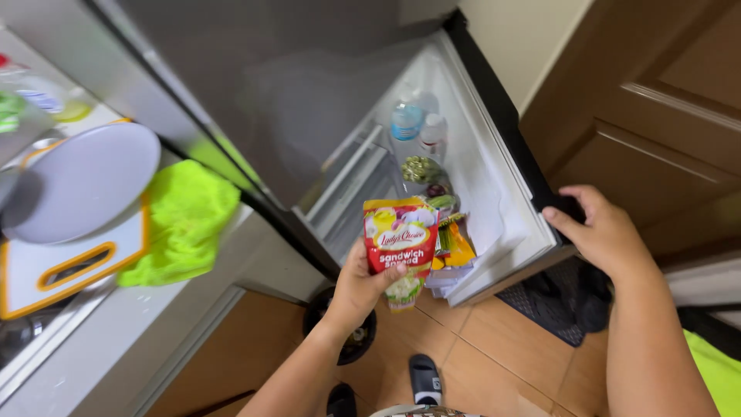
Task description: The person organizes groceries by placing items on a shelf and in the refrigerator, then cleans a table with a spray bottle and cloth. They also fill an electric kettle with water, place it on its base, and stir a pot on a hot plate.
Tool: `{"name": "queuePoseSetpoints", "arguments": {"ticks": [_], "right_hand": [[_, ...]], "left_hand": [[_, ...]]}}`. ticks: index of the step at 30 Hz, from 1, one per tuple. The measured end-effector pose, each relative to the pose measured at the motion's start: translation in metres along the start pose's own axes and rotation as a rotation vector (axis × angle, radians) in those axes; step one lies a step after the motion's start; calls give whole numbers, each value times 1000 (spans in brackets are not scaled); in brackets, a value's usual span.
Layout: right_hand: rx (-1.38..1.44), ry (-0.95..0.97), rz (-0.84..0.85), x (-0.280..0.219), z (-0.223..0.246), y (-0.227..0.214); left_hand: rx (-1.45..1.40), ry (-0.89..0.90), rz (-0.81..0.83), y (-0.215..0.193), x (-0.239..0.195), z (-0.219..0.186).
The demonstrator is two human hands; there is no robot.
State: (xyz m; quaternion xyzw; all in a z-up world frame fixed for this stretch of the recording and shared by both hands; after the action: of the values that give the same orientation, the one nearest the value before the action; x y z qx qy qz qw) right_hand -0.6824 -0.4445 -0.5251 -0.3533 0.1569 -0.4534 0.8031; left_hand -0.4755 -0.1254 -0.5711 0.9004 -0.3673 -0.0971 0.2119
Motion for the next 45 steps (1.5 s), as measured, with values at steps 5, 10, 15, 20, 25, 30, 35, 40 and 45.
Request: {"name": "queuePoseSetpoints", "arguments": {"ticks": [5, 10, 15, 20, 25, 30, 35, 40, 45], "right_hand": [[-385, -36, -105, 17, -22, -49], [-542, -174, -207, 34, -46, -51], [-442, -321, -195, -1, 15, -40], [490, -59, 362, -7, -37, 68], [315, 287, 308, 24, -92, 109], [249, 262, 164, 42, -107, 133], [456, 297, 37, 53, -131, 158], [765, 474, -80, 78, -145, 174], [967, 613, -57, 106, -141, 202]], "left_hand": [[-23, 17, 60, 58, 21, 41], [-69, -37, -6, 85, 27, 78], [-113, -65, 47, 105, 33, 118], [-109, -86, 64, 119, 61, 137], [-61, -138, 201, 116, 122, 165], [853, -27, 376, 38, 224, 205], [1336, -46, 144, 7, 305, 207], [1818, -22, 119, 13, 348, 223], [1935, 108, 219, 15, 369, 246]]}}
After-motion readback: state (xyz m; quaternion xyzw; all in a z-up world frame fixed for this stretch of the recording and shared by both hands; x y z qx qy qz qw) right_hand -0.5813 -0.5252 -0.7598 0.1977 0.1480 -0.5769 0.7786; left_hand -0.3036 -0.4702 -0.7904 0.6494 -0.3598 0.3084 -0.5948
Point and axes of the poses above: each hand's wrist, its own x-axis towards the middle knuckle, its own y-axis out of the palm, z = x × y, the point moved 7 cm from there along x, towards the middle knuckle, and after that the axes turned 9 degrees about -z, right-handed, at the moved point
